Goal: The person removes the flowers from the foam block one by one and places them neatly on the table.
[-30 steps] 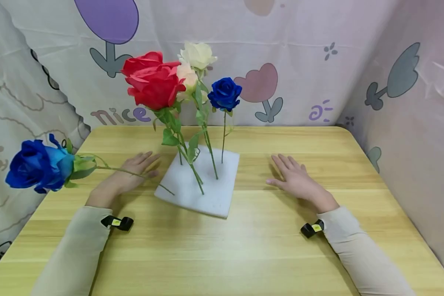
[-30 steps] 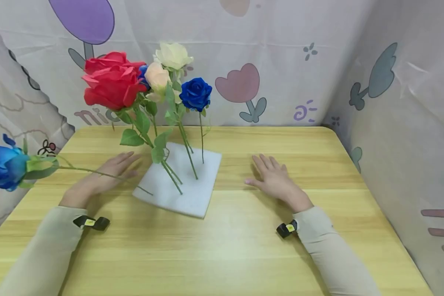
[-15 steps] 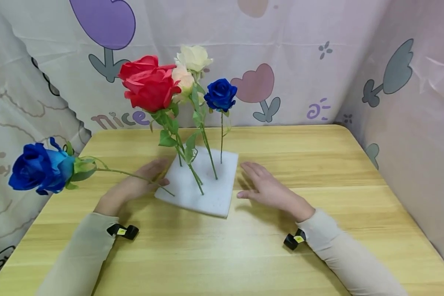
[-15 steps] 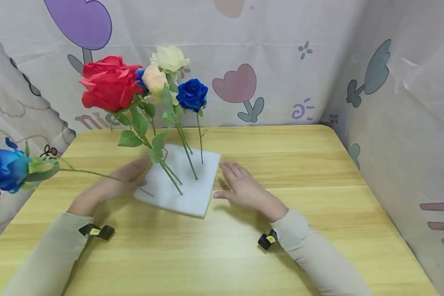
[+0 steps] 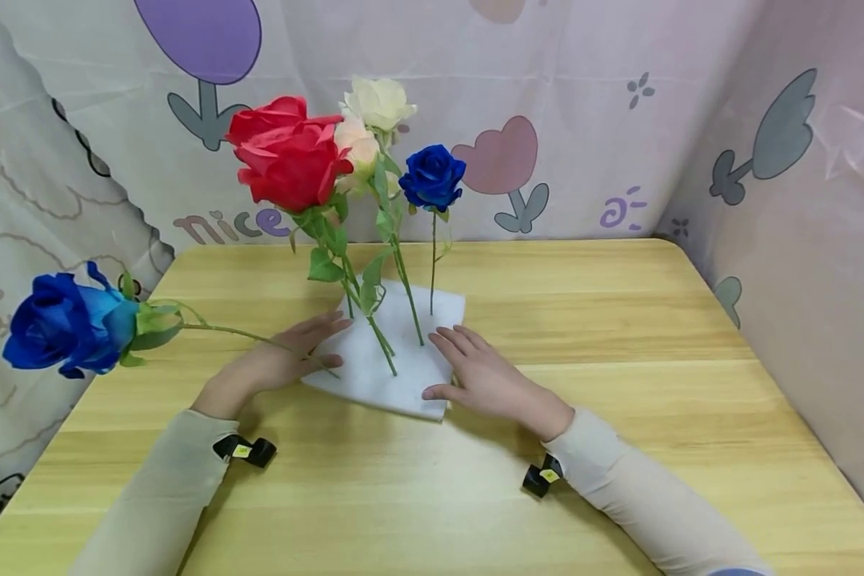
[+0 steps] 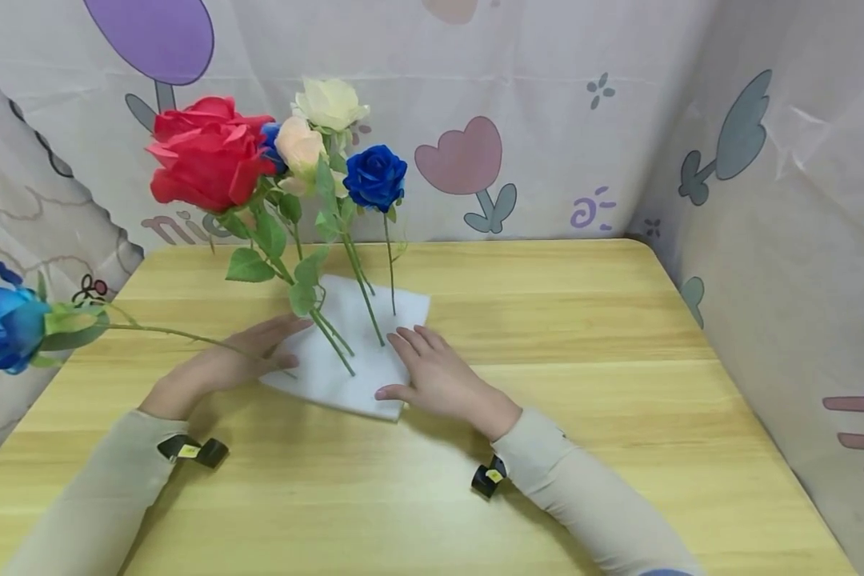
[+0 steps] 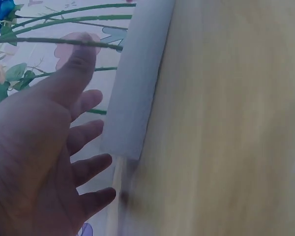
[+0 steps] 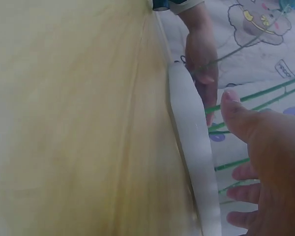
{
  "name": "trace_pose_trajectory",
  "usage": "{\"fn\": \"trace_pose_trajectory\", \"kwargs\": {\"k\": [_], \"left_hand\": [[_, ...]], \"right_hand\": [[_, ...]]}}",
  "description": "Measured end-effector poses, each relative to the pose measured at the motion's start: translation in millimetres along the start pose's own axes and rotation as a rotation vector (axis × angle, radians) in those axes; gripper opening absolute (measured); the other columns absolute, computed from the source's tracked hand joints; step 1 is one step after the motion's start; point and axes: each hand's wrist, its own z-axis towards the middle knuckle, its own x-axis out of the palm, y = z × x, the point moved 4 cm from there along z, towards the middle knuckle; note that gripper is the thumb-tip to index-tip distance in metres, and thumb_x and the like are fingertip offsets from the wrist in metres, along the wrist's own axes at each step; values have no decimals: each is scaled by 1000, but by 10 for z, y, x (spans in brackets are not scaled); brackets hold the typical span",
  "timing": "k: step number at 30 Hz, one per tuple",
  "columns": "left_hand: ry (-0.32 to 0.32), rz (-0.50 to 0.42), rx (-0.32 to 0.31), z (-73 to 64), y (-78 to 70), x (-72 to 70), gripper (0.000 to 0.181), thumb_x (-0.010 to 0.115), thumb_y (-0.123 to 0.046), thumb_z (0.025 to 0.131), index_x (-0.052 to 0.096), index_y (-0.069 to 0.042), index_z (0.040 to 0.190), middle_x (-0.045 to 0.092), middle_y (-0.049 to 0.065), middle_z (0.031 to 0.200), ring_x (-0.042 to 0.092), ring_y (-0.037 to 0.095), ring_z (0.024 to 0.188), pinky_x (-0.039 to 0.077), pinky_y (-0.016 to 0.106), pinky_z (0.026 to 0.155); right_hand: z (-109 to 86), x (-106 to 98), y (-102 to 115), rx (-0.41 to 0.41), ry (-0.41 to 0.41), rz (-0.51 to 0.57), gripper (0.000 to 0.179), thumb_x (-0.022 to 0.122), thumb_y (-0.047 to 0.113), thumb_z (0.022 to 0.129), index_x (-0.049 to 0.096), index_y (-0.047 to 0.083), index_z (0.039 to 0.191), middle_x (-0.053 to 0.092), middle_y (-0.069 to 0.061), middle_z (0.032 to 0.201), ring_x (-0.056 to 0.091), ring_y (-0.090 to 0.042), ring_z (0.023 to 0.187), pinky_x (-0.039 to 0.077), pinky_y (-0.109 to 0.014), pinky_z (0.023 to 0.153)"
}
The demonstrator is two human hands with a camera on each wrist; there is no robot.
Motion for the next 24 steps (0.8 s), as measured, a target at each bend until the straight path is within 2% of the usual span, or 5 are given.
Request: {"fn": "trace_pose_trajectory", "kwargs": {"k": [6, 13, 18, 24], "left_hand": [[46, 28, -11, 5, 2, 31, 75, 51, -63, 91, 31, -29, 155, 19, 5, 162, 30, 36, 141, 31, 55, 110], [20, 36, 35, 4, -45, 18, 66, 57, -48, 96, 37, -22, 153, 23, 7, 160, 33, 37, 139, 33, 53, 109], [5, 25, 50, -14, -61, 7, 62, 62, -37, 96, 41, -16, 151, 27, 11, 159, 33, 38, 139, 33, 53, 110], [-5, 34, 49, -34, -103, 23, 61, 62, -39, 95, 45, -15, 149, 30, 12, 157, 33, 38, 139, 32, 52, 110]], "right_hand": [[51, 48, 54, 22, 39, 0, 88, 52, 64, 91, 32, 3, 152, 33, -14, 155, 23, -36, 144, 16, -40, 118], [81, 86, 67, 25, 53, -57, 87, 52, 66, 90, 38, 3, 149, 34, -17, 154, 24, -38, 143, 14, -42, 119], [100, 113, 106, 31, 23, -90, 95, 55, 73, 84, 41, 3, 147, 37, -16, 152, 26, -39, 142, 14, -42, 119], [74, 124, 129, 24, 1, -117, 106, 60, 78, 76, 39, 3, 147, 36, -19, 151, 27, -42, 140, 20, -49, 117]]}}
